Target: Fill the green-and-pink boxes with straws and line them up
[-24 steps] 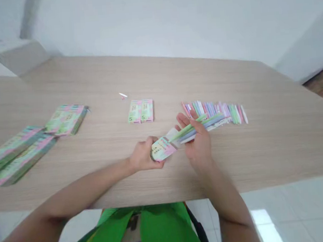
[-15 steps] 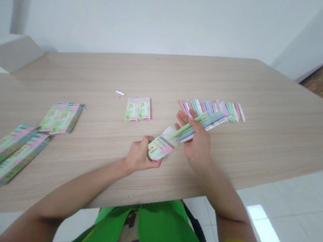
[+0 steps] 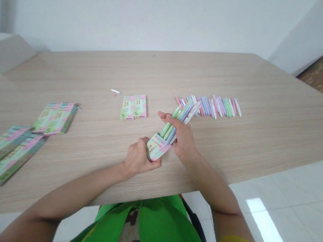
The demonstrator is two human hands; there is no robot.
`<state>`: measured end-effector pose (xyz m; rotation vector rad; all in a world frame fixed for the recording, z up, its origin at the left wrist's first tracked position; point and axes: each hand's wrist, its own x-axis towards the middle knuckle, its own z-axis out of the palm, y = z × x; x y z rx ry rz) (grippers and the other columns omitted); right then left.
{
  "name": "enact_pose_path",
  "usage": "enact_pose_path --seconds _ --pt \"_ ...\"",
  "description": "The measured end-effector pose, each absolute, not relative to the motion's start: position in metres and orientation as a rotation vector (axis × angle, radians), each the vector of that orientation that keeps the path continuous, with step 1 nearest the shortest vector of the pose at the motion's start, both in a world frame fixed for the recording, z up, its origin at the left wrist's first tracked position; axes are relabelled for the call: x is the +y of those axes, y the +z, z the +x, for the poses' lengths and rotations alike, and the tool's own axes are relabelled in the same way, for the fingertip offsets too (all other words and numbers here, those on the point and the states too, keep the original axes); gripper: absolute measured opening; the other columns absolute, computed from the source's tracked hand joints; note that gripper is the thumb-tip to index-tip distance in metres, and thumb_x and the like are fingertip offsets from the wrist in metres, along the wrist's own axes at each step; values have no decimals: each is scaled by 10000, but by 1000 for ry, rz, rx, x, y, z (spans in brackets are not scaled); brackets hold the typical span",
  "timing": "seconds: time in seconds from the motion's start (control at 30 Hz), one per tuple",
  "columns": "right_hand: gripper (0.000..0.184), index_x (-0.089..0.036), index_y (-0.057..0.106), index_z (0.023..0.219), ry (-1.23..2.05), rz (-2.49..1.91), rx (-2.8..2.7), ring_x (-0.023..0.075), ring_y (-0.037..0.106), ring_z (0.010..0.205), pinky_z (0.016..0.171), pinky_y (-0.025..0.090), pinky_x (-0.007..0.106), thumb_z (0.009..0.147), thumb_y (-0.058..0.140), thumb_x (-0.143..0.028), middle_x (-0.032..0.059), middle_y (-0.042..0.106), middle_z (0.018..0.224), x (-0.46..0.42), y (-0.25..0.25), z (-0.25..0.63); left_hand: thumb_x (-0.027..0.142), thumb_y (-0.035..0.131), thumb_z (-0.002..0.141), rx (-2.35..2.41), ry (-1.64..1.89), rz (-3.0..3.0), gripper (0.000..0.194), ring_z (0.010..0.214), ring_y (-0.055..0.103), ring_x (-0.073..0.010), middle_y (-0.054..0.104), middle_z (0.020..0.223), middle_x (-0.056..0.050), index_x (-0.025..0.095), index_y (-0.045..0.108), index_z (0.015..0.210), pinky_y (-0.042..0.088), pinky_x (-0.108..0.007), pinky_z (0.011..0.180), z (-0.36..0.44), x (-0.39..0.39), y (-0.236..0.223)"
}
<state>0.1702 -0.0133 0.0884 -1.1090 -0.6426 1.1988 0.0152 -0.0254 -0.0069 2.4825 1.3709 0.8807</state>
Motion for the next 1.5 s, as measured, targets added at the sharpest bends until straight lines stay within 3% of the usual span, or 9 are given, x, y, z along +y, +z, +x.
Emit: enact_pose_path --seconds 0.33,0.73,0.93,1.2,1.37,1.5 --pt "77 -168 685 752 1235 -1115 -550 206 679 1078 1039 490 318 767 613 -192 66 756 918 1 75 177 511 646 668 1199 797 2479 652 778 724 -263 711 923 -67 179 437 1190 558 -337 633 3 -13 -5" --pt "34 -170 645 748 1220 -1104 -500 203 727 904 958 536 351 764 621 -187 53 754 800 9 72 182 514 634 682 1221 753 2550 630 753 718 -243 711 884 -53 185 455 1188 540 -309 619 1 -15 -3" --pt "199 -215 639 898 1194 -1053 -573 216 711 973 973 521 403 775 694 -361 31 753 875 4 69 187 521 624 689 1165 790 2567 627 723 713 -237 704 853 -51 176 458 1187 540 -308 605 -1 -18 -2" --pt "204 -208 634 775 1113 -1015 -675 226 716 954 999 502 399 793 705 -398 -10 711 794 -23 83 175 556 613 672 1121 936 2575 637 722 714 -244 705 845 -58 164 489 1159 564 -338 625 1 -24 -5" --pt "214 -201 740 893 1002 -1135 -873 210 636 1146 1113 395 380 865 651 -394 32 749 992 -41 89 169 539 613 675 1075 1036 2596 623 688 711 -230 706 822 -55 146 510 1147 569 -333 626 2 -28 -3" --pt "250 -236 745 1019 1052 -1145 -965 209 536 1283 1151 345 374 861 660 -410 10 713 1149 -53 96 170 523 627 636 1126 1032 2547 605 678 711 -230 706 793 -47 156 539 1109 571 -328 624 3 -30 -2"
